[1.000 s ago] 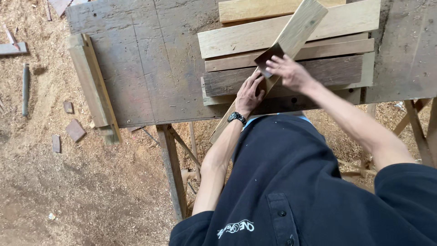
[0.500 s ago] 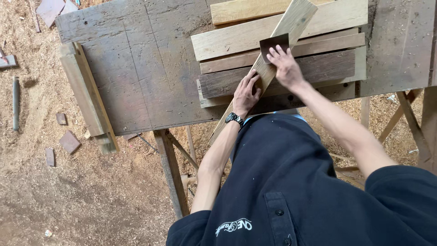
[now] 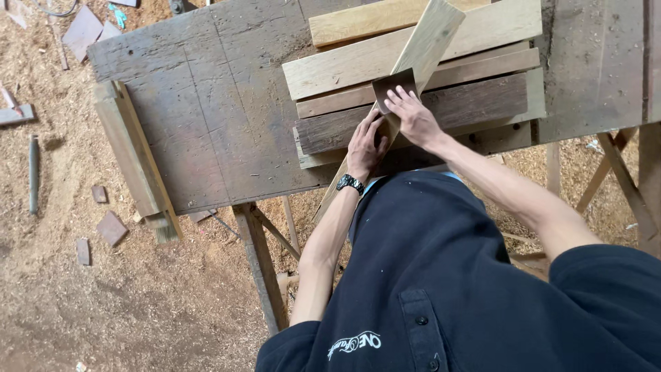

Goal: The person sands several wooden planks by hand using a piece of sandpaper, moving the sandpaper back and forth across the surfaces and edges of the wood while holding them on a wooden workbench.

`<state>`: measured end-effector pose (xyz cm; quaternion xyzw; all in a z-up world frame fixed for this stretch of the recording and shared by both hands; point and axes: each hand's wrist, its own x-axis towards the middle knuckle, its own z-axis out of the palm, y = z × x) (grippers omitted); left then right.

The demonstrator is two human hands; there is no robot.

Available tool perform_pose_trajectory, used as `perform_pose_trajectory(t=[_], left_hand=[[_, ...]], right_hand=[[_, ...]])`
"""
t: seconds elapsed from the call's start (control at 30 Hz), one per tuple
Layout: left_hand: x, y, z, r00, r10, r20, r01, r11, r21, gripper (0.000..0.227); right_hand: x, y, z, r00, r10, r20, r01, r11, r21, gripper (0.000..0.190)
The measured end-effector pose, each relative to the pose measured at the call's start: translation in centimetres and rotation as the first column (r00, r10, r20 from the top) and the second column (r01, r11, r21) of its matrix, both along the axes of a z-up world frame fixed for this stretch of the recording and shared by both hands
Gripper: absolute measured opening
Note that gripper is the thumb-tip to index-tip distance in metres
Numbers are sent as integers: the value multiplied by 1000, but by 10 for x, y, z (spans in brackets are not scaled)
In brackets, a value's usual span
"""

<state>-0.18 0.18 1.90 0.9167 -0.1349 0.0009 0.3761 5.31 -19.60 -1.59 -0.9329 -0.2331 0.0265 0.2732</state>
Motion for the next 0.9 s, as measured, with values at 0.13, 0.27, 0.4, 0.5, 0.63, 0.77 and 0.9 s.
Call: perform_pose_trajectory(t=[0.13, 0.27, 0.4, 0.5, 0.63, 0.77, 0.9], left_hand=[[1, -1, 1, 1000, 16, 12, -16, 1000, -19, 50], [0, -5, 3, 999, 29, 43, -30, 999, 12, 48], [0, -4, 7, 999, 21, 34, -22, 999, 32, 51], [-1, -5, 7, 1000, 15, 23, -16, 999, 35, 53], [1, -4, 3, 998, 22, 64, -26, 997, 67, 50], [2, -10, 2, 994, 60, 96, -68, 995, 79, 46], [-2, -7, 3, 995, 49, 89, -57, 995, 85, 47]], right_hand=[[39, -43, 9, 997, 77, 14, -76, 995, -57, 49], [88, -72, 4, 947, -312, -72, 314, 949, 22, 51], [58, -42, -6, 964, -266, 4, 266, 964, 28, 50], [2, -20, -11, 1000, 21, -4, -21, 998, 58, 56], [9, -37, -15, 985, 175, -12, -175, 984, -26, 48], [84, -81, -10, 995, -48, -92, 53, 997, 61, 39], [89, -77, -3, 973, -204, -108, 212, 975, 70, 46]])
